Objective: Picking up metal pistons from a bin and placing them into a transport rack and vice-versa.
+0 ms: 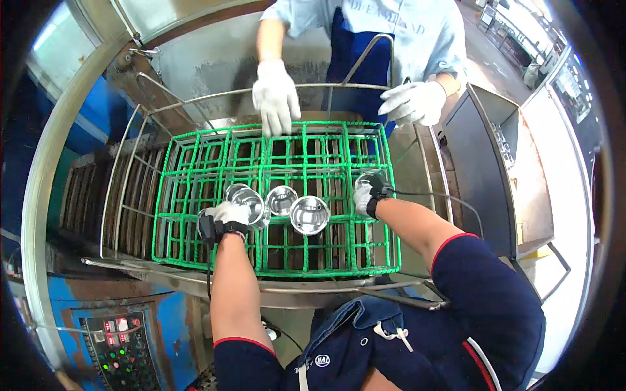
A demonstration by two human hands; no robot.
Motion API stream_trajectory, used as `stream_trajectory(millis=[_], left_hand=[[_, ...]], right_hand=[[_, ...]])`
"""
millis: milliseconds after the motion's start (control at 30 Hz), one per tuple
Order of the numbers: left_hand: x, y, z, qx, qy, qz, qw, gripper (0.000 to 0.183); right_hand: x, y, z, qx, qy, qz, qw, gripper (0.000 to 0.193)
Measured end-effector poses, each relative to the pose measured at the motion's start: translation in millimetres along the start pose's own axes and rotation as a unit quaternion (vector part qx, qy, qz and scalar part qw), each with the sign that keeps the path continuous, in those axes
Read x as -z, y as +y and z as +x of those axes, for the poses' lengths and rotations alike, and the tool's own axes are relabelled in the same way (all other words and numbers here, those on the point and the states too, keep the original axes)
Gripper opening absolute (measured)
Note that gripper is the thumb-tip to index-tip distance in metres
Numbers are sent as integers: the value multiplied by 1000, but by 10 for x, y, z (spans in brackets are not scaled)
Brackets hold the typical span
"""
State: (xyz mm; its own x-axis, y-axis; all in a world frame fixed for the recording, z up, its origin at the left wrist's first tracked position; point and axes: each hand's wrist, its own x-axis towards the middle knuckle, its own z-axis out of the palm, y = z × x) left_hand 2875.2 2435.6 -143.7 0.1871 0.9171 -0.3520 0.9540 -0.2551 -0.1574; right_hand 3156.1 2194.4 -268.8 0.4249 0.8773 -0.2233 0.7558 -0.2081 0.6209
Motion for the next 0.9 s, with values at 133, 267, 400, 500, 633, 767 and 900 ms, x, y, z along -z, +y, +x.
stream_trajectory(millis=[133, 267, 400, 500, 633, 767, 900], left_hand=[[244, 440, -148, -35, 4, -71, 997, 57], [128, 270, -54, -7, -4, -86, 996, 55], [145, 358, 9, -27, -21, -51, 998, 54], [154, 395, -64, -20, -5, -50, 999, 57], [18, 424, 19, 19, 45, -10, 999, 61], [136, 325, -77, -9, 10, -52, 999, 62], [219, 359, -117, -15, -3, -55, 998, 58]], right_hand=[[166, 772, -65, 111, -214, 85, 967, 26], [1247, 1164, -37, 299, -220, 47, 927, 25], [1577, 1211, -19, 272, -33, 171, 946, 29], [1992, 1093, -109, 189, -77, 332, 921, 59], [1302, 185, 298, 181, 54, 236, 953, 46], [1300, 82, 128, 174, 55, 235, 955, 43], [1401, 261, -231, 168, 89, 264, 946, 40]])
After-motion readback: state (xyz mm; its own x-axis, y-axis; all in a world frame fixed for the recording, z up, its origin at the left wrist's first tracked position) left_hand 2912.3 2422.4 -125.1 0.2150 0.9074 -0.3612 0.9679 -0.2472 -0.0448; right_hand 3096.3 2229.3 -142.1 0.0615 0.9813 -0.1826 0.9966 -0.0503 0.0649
